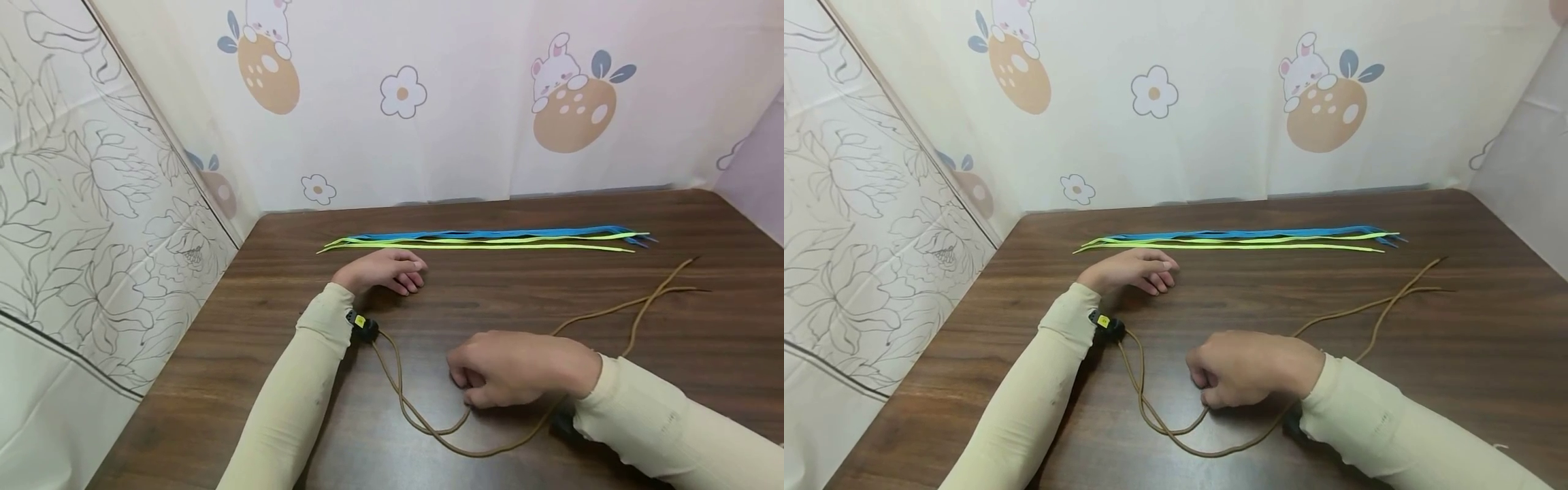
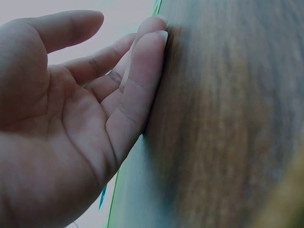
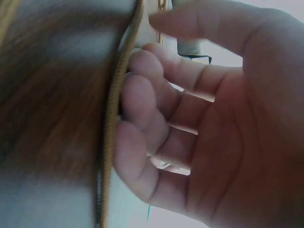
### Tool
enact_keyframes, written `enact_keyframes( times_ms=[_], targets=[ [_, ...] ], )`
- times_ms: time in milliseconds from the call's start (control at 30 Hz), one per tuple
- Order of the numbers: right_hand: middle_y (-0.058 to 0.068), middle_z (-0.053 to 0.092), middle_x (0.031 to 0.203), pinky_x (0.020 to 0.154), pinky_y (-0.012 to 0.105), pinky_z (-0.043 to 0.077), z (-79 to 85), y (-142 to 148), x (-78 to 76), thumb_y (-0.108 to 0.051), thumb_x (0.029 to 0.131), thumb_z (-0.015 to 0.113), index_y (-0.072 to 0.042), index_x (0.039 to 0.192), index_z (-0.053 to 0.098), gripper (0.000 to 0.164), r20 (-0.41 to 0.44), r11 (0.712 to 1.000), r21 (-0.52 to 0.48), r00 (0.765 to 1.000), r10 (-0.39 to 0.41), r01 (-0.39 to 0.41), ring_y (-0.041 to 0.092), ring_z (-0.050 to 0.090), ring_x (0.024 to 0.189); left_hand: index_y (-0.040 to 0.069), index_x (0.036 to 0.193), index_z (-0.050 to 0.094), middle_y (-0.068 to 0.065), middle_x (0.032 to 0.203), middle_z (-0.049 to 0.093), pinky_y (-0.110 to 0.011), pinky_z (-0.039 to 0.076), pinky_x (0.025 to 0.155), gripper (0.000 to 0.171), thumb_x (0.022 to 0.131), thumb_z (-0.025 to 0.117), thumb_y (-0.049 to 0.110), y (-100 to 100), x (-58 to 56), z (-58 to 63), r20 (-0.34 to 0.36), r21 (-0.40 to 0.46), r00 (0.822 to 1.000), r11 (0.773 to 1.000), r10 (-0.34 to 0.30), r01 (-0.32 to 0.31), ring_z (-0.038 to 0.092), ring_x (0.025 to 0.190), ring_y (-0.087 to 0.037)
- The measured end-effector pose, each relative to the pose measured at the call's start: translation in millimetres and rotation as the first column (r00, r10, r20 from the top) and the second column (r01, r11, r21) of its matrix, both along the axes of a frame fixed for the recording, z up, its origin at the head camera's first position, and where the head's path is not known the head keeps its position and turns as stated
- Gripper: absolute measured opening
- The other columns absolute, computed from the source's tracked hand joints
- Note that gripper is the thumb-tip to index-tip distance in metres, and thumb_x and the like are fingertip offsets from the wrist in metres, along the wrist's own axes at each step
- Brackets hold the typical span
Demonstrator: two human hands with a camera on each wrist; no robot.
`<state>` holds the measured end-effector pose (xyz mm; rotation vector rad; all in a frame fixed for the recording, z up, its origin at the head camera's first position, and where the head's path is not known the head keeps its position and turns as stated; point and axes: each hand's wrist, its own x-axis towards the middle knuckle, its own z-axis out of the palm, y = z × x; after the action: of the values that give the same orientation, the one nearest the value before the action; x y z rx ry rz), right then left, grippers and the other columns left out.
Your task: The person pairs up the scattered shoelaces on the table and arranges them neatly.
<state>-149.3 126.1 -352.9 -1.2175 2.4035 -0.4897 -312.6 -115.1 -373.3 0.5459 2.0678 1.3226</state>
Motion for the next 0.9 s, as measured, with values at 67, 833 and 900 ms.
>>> enact_keyframes(
  times_ms=[67, 833, 900],
  targets=[
    [-0.015, 0.051, 0.068, 0.056, 0.022, 0.043, 0.1, -0.3, 0.9, -0.017, 0.082, 0.075, -0.028, 0.078, 0.055, 0.023, -0.004, 1.0, 0.009, 1.0, 0.01, -0.01, 0.0, 0.048, 0.061, 0.002, 0.127, 0.06, -0.016, 0.108, 0.067, -0.037, 0.057, 0.084, 0.032, 0.107, 0.052, 0.026, -0.1, -0.1, -0.4, 0.001, -0.002, 1.0, 1.0, -0.002, 0.002, 0.067, 0.09, -0.022],
    [-0.018, 0.045, 0.064, 0.054, 0.022, 0.04, 0.2, 2.2, -2.3, -0.01, 0.08, 0.069, -0.031, 0.068, 0.052, 0.029, -0.09, 0.998, 0.016, 0.994, 0.063, -0.062, -0.001, 0.044, 0.058, 0.002, 0.127, 0.06, -0.016, 0.108, 0.068, -0.036, 0.057, 0.084, 0.033, 0.106, 0.053, 0.027, 0.2, -2.1, -2.1, -0.001, 0.002, 1.0, 1.0, 0.0, 0.0, 0.067, 0.09, -0.022],
    [-0.019, 0.046, 0.064, 0.054, 0.021, 0.041, -0.2, 2.6, -3.8, -0.009, 0.082, 0.067, -0.03, 0.069, 0.053, 0.028, -0.066, 0.998, -0.002, 0.996, 0.067, -0.067, -0.002, 0.044, 0.058, 0.002, 0.127, 0.06, -0.015, 0.108, 0.068, -0.036, 0.057, 0.083, 0.033, 0.106, 0.053, 0.026, -0.3, -1.8, -2.7, -0.001, -0.001, 1.0, 1.0, 0.002, -0.002, 0.067, 0.09, -0.022]
  ],
)
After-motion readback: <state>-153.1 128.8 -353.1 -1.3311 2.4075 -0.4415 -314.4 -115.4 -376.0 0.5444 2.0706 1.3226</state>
